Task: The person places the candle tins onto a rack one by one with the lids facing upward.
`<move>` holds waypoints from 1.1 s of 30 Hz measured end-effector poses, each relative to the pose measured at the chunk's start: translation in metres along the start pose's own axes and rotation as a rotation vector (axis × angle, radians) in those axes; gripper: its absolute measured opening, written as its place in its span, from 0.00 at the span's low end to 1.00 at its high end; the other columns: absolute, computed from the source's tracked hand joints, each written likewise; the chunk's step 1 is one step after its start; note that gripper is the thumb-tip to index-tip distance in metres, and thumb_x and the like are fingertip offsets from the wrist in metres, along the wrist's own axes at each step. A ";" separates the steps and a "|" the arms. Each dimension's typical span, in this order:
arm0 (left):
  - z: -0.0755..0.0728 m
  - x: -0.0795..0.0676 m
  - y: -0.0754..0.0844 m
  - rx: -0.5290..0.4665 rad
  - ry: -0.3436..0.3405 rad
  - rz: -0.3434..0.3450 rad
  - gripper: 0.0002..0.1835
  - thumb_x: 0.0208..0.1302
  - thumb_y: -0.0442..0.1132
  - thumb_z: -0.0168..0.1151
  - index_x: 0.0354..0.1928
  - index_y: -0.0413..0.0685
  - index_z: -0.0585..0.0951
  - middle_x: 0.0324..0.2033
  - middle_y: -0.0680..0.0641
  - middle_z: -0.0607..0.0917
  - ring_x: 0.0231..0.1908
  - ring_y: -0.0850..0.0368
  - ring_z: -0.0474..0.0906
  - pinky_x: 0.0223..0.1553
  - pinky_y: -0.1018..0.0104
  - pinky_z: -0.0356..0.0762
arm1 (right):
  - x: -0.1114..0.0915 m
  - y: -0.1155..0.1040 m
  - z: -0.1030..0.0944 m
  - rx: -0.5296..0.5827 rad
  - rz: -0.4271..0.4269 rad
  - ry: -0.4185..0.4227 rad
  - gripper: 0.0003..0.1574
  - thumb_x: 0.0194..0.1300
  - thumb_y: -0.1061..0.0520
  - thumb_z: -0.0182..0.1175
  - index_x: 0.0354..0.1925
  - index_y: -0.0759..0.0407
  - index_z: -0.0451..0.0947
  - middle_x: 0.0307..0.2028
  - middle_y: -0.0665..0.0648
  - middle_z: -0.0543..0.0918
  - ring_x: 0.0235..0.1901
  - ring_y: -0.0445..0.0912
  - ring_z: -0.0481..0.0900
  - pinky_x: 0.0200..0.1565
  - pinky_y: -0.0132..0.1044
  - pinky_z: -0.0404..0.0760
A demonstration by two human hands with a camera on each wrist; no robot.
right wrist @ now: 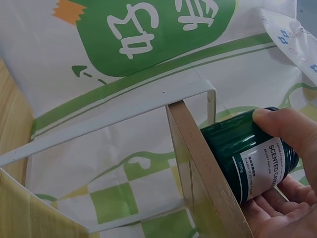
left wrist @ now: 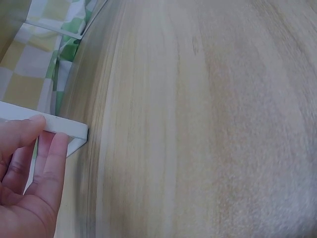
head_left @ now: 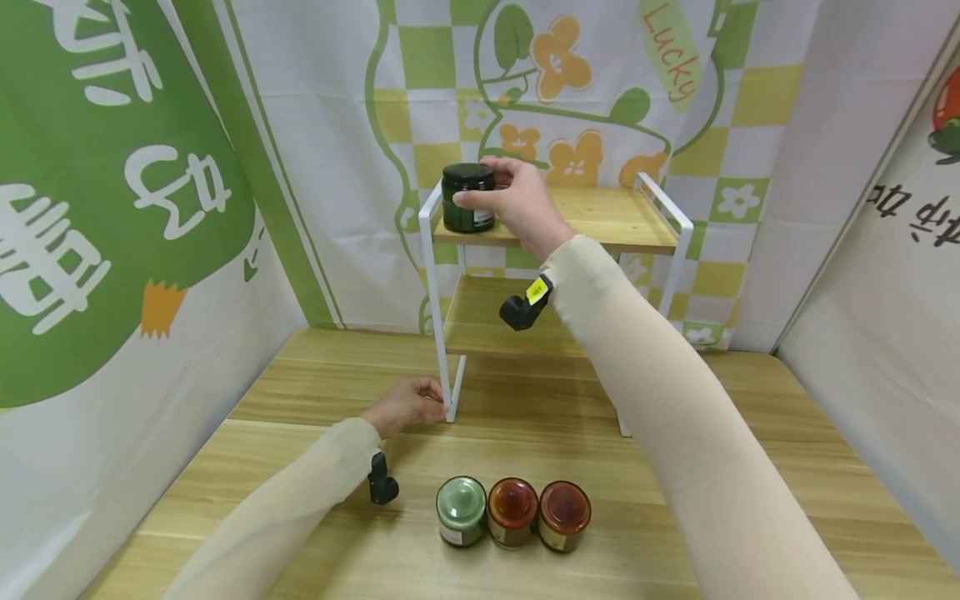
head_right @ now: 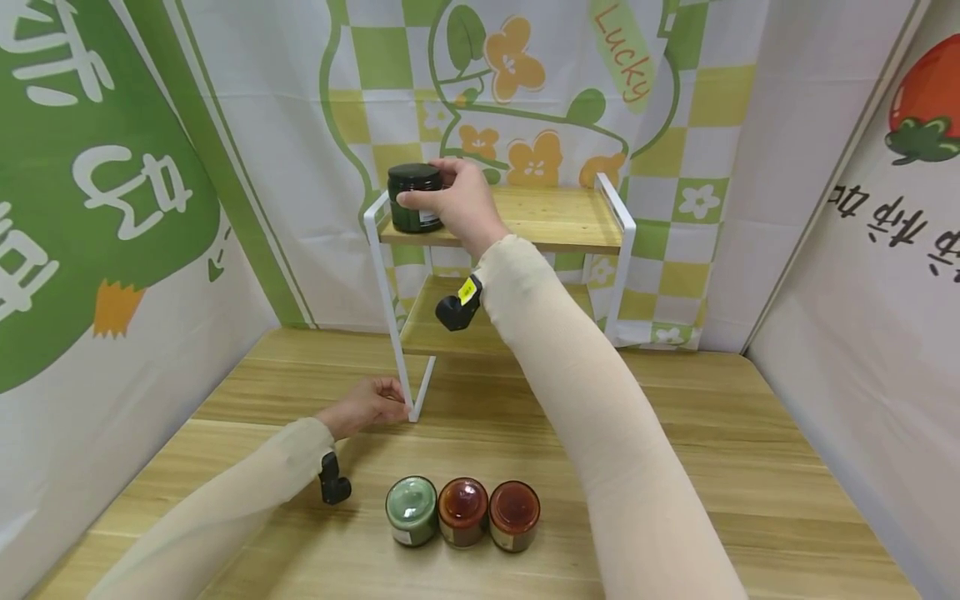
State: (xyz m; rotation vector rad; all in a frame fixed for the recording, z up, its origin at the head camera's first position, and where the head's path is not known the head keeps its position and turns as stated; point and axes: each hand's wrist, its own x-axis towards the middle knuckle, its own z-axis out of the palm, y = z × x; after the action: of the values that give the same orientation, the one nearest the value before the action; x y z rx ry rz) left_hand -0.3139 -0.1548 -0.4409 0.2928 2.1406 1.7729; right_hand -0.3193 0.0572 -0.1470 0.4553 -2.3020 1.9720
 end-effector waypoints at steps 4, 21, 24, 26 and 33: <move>-0.001 0.001 -0.001 0.001 -0.006 0.004 0.09 0.59 0.25 0.63 0.39 0.36 0.74 0.35 0.46 0.80 0.35 0.56 0.81 0.46 0.60 0.83 | 0.000 0.000 0.000 -0.005 0.001 -0.003 0.45 0.56 0.63 0.70 0.68 0.58 0.63 0.58 0.58 0.75 0.56 0.45 0.74 0.59 0.33 0.74; 0.000 0.001 -0.002 -0.012 0.002 -0.008 0.08 0.59 0.25 0.63 0.38 0.38 0.74 0.34 0.47 0.80 0.35 0.57 0.81 0.45 0.62 0.82 | -0.006 0.000 0.000 -0.017 -0.023 -0.046 0.53 0.57 0.55 0.71 0.73 0.53 0.52 0.67 0.54 0.66 0.63 0.45 0.68 0.64 0.37 0.70; 0.000 0.002 -0.003 -0.015 -0.001 -0.008 0.08 0.59 0.25 0.63 0.38 0.38 0.75 0.34 0.46 0.80 0.35 0.58 0.81 0.44 0.64 0.82 | -0.008 -0.002 -0.002 -0.001 -0.052 -0.030 0.52 0.58 0.54 0.70 0.72 0.53 0.52 0.69 0.54 0.64 0.67 0.45 0.64 0.66 0.36 0.67; 0.000 0.001 -0.002 -0.019 -0.001 -0.010 0.08 0.59 0.25 0.63 0.38 0.38 0.75 0.34 0.46 0.81 0.35 0.58 0.81 0.43 0.64 0.82 | -0.010 -0.004 -0.005 0.013 -0.073 -0.014 0.51 0.58 0.54 0.70 0.72 0.53 0.54 0.69 0.54 0.64 0.68 0.45 0.62 0.67 0.36 0.66; 0.000 -0.001 -0.001 -0.017 -0.012 0.004 0.07 0.60 0.25 0.62 0.38 0.37 0.75 0.34 0.46 0.81 0.35 0.57 0.80 0.44 0.62 0.82 | -0.023 -0.012 -0.022 0.085 -0.162 0.021 0.45 0.58 0.59 0.69 0.69 0.56 0.60 0.65 0.55 0.70 0.65 0.44 0.67 0.65 0.34 0.68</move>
State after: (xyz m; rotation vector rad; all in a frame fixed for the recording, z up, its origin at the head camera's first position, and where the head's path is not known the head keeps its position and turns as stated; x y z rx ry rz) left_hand -0.3133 -0.1551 -0.4417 0.3027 2.1170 1.7858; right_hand -0.2969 0.0814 -0.1376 0.6042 -2.1020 1.9921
